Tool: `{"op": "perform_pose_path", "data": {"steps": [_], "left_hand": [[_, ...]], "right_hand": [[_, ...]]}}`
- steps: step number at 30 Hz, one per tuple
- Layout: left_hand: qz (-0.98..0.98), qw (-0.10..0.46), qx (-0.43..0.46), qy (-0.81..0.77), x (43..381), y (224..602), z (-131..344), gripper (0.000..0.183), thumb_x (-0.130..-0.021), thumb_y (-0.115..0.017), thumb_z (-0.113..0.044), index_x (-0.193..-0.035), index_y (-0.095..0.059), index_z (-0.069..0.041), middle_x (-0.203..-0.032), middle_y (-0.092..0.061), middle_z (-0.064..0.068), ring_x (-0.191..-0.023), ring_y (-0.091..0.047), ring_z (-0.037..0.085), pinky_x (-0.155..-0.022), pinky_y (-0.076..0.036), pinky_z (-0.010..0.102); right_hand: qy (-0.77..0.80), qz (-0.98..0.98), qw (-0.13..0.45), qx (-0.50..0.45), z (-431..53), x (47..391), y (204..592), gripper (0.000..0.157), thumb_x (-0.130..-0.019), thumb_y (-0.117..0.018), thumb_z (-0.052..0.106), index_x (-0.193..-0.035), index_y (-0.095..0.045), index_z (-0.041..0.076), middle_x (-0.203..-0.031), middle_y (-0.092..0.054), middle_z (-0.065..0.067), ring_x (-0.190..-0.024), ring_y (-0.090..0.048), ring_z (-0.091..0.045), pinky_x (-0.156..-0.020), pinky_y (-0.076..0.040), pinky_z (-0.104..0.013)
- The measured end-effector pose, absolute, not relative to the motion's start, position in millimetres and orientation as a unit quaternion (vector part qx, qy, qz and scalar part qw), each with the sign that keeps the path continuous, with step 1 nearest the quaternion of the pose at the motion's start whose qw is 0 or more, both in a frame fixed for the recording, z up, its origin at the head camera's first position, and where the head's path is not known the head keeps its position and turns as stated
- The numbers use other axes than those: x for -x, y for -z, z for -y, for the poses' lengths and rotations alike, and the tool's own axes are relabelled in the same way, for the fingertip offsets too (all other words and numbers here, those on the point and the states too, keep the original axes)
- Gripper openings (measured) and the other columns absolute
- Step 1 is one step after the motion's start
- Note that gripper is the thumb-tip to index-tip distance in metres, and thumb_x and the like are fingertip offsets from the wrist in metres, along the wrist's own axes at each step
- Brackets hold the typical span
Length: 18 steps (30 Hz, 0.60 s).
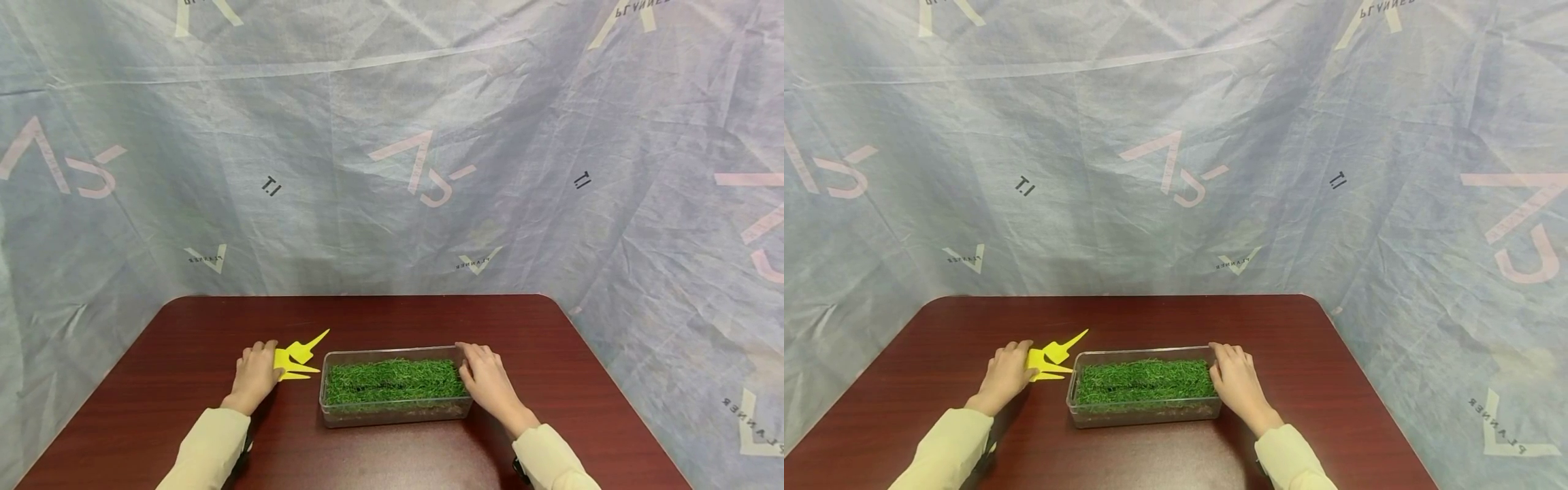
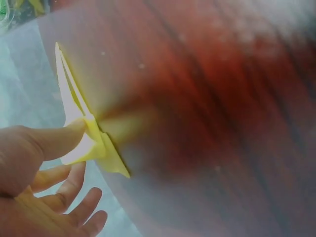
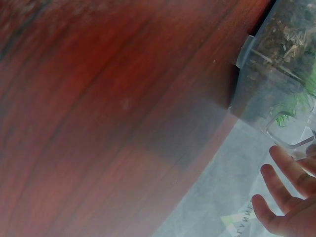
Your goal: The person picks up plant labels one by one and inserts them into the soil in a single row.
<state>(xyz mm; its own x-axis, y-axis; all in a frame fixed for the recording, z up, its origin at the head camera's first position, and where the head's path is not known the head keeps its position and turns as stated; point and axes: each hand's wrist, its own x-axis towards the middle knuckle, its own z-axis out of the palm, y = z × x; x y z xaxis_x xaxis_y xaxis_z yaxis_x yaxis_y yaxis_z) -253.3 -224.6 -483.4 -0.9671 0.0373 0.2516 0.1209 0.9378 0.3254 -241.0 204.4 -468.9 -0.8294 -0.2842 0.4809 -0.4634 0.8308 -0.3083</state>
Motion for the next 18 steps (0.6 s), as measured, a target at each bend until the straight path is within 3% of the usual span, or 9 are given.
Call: {"op": "perform_pose_path", "data": {"steps": [12, 18], "left_hand": [[0.975, 0.123, 0.031, 0.183, 251.2, 480.2, 229.1, 0.041, -0.078, -0.081, -0.007, -0.108, -0.059, 0.009, -0.091, -0.064, 0.022, -0.082, -0.056, 0.042, -0.069, -0.044, 0.056], [0.974, 0.119, 0.032, 0.19, 247.5, 477.0, 228.3, 0.032, -0.084, -0.074, -0.003, -0.11, -0.059, 0.006, -0.091, -0.067, 0.02, -0.08, -0.059, 0.04, -0.07, -0.044, 0.056]], "right_hand": [[-0.211, 0.935, 0.208, -0.196, -204.7, 241.3, 469.8, 0.035, -0.088, -0.059, -0.001, -0.124, -0.06, -0.003, -0.097, -0.063, -0.008, -0.099, -0.057, -0.032, -0.087, -0.04, -0.055], [-0.21, 0.936, 0.207, -0.193, -205.1, 241.5, 470.7, 0.035, -0.089, -0.059, -0.001, -0.124, -0.06, -0.001, -0.099, -0.063, -0.009, -0.1, -0.057, -0.033, -0.086, -0.04, -0.055]]}}
